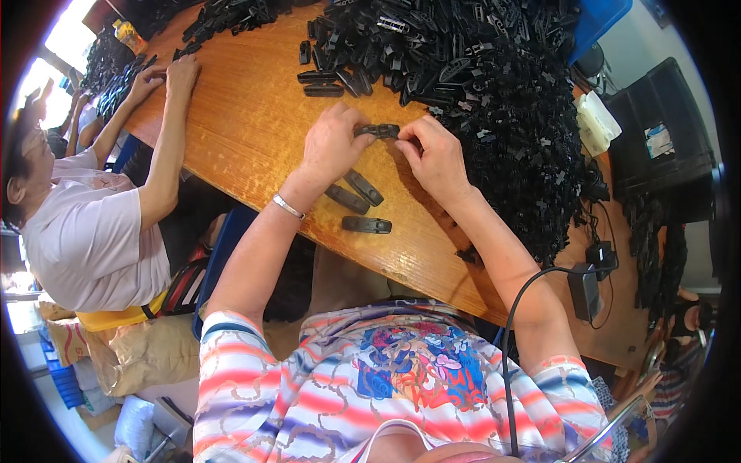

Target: The person assembles plastic components by hand, inserting small plastic clips into larger plastic bases and placing the assembled pieces onto the table.

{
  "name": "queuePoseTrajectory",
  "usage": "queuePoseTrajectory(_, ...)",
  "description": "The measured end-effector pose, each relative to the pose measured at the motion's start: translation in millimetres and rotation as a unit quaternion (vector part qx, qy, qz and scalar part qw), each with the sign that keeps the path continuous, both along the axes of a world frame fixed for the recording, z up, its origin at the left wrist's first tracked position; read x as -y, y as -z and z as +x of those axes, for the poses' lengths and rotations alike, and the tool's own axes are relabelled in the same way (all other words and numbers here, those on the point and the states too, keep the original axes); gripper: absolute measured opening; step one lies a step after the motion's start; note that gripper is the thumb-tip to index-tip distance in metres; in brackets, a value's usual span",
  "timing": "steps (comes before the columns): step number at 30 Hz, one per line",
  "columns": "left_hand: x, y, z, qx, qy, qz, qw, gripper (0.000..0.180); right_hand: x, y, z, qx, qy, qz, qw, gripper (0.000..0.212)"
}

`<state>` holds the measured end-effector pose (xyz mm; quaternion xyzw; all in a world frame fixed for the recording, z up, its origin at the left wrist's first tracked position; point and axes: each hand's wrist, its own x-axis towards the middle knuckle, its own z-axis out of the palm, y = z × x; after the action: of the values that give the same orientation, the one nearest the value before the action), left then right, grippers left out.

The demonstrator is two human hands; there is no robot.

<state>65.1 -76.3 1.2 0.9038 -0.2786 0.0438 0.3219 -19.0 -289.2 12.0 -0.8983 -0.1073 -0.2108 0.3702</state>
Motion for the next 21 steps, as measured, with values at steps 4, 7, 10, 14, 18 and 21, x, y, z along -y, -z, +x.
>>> queuePoseTrajectory(4,2,8,2,0.019,0.036,-0.018,0.999,0.027,0,14,16,0.012,0.004,0.003,1.0,0.017)
queuePoseTrajectory(7,2,10,1,0.019,0.026,-0.024,0.999,0.027,1,20,18,0.017,-0.004,0.007,1.0,0.016)
queuePoseTrajectory(10,1,11,1,0.015,0.021,-0.028,0.999,0.026,1,18,17,0.01,-0.009,0.016,1.0,0.016)
queuePoseTrajectory(14,2,12,0,-0.007,0.017,-0.046,0.999,0.025,3,19,18,-0.002,-0.013,0.015,1.0,0.016)
queuePoseTrajectory(18,1,12,-1,-0.012,0.016,-0.054,0.998,0.023,3,17,18,-0.009,-0.019,0.017,1.0,0.016)
queuePoseTrajectory(21,0,12,-2,0.018,0.015,-0.036,0.999,0.027,4,18,18,-0.013,-0.019,0.02,1.0,0.015)
